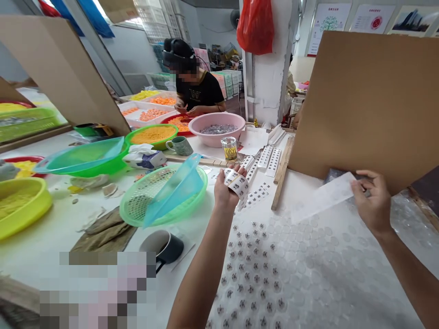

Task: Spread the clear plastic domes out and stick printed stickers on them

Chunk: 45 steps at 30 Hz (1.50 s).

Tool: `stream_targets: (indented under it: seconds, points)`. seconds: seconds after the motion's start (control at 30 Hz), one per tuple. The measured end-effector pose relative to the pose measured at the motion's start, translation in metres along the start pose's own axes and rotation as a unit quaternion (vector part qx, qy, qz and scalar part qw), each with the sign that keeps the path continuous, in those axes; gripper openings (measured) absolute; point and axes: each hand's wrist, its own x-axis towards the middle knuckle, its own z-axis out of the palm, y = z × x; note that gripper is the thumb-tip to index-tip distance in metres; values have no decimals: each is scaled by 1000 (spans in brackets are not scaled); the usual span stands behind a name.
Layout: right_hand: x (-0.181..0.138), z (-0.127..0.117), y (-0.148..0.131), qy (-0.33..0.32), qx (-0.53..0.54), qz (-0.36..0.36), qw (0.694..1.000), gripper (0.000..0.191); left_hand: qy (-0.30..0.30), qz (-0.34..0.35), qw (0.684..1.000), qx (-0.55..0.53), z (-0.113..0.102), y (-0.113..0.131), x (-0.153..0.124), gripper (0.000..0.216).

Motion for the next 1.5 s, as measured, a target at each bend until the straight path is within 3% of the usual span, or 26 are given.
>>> stream_targets:
  seconds: [0.17,0.3,0.37,0.47,0.57,0.83,1.03,1.33,1.5]
  points:
    - [14,42,-32,-169,79,-72,980,26,-95,-42,992,75,22,-17,-35,24]
    - [2,84,-73,-345,194,-98,913,30,-168,-35,978,115,44,-23,-57,28]
    - [-6,96,-86,-384,221,-80,893,34,-185,-7,975,122,50,-23,-63,29]
    - [-15,101,-95,-375,252,-38,891,36,-200,37,971,123,51,-26,-70,34]
    - [-19,100,-98,-379,272,-39,884,33,-221,36,962,155,47,-31,-78,46]
    - [-17,101,-91,-379,174,-172,892,58,-194,37,956,217,39,-41,-82,54]
    - [-15,92,-80,-392,60,-243,885,61,-163,60,952,254,35,-39,-77,52]
    - [-2,74,-70,-467,61,-211,857,63,-75,-18,981,178,38,-46,-38,41]
    - [7,60,-59,-519,118,-135,836,63,-49,-38,986,152,32,-59,-18,41]
